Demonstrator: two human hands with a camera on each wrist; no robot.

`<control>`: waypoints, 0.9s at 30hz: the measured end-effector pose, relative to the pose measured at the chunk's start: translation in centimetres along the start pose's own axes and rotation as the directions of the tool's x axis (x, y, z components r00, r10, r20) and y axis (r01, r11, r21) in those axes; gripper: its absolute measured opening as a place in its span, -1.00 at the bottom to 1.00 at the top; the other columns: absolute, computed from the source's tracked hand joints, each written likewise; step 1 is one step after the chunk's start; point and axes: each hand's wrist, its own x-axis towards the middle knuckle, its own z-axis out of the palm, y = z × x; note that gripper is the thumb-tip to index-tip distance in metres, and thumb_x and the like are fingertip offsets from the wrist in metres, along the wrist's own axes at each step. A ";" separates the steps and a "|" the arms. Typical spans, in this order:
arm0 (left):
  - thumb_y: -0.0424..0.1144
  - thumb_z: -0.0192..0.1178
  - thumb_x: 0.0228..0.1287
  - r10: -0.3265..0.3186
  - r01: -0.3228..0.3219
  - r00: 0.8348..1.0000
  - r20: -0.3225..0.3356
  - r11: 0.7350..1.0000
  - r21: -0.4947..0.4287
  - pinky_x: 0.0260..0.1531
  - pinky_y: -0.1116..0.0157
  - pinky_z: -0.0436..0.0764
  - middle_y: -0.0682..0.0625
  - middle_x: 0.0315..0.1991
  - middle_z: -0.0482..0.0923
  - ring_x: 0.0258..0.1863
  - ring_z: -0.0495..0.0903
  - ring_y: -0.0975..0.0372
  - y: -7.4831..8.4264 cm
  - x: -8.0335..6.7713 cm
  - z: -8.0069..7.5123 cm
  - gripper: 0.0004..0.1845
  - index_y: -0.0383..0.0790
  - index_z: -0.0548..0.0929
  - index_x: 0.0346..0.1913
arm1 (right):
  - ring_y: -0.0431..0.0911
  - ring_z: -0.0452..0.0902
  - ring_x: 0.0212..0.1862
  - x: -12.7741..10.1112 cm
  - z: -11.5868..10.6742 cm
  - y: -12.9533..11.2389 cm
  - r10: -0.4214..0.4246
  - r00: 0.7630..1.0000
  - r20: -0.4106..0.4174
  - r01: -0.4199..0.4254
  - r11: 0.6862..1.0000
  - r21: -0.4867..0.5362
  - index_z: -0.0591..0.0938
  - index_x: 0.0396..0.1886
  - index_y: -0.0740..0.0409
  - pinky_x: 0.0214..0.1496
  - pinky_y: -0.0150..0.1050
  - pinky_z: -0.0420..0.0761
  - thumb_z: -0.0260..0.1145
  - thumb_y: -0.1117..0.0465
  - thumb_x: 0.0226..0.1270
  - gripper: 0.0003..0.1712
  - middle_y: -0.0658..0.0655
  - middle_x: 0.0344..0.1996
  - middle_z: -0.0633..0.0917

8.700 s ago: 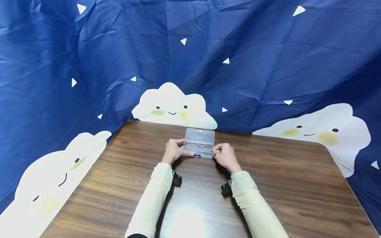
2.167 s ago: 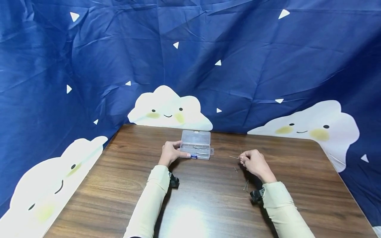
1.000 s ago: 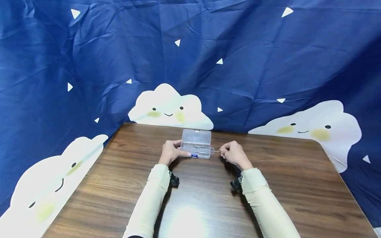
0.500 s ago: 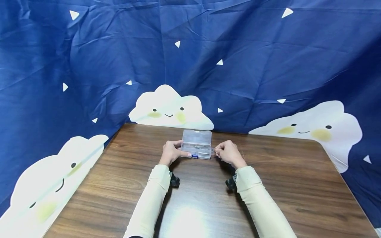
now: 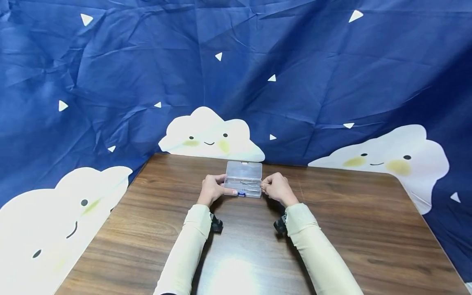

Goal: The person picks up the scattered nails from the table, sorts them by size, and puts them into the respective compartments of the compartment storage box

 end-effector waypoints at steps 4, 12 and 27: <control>-0.17 0.78 -0.45 0.007 -0.007 1.000 -0.003 1.000 -0.010 -0.01 0.25 0.60 -0.04 0.03 0.71 -0.15 0.69 0.21 0.0 0.0 0.0 -0.13 -0.18 0.72 0.15 | -0.13 0.49 -0.49 0.4 0.4 -0.2 0.005 1.000 0.009 -0.005 1.000 -0.021 0.73 -0.61 0.25 -0.22 -0.24 0.47 0.35 0.27 0.37 -0.69 -0.08 -0.72 0.59; -0.20 0.78 -0.46 0.011 -0.011 1.000 0.004 0.999 -0.039 -0.01 0.25 0.61 -0.05 0.06 0.70 -0.12 0.69 0.21 0.1 0.0 -0.2 -0.13 -0.22 0.71 0.16 | -0.07 0.55 -0.35 0.7 1.1 -0.6 0.013 1.000 0.026 -0.012 0.999 -0.042 0.73 -0.65 0.24 -0.08 -0.14 0.53 0.34 0.31 0.33 -0.68 -0.03 -0.57 0.69; -0.21 0.78 -0.45 0.010 -0.010 1.000 -0.003 1.000 -0.025 -0.06 0.25 0.63 -0.07 0.01 0.72 -0.17 0.70 0.22 -0.1 0.2 -0.1 -0.15 -0.20 0.73 0.14 | -0.05 0.55 -0.26 0.9 1.6 -1.3 -0.017 0.998 0.060 0.024 0.994 -0.104 0.54 -0.86 0.13 0.06 -0.08 0.50 0.35 0.30 0.33 -0.49 -0.06 -0.43 0.74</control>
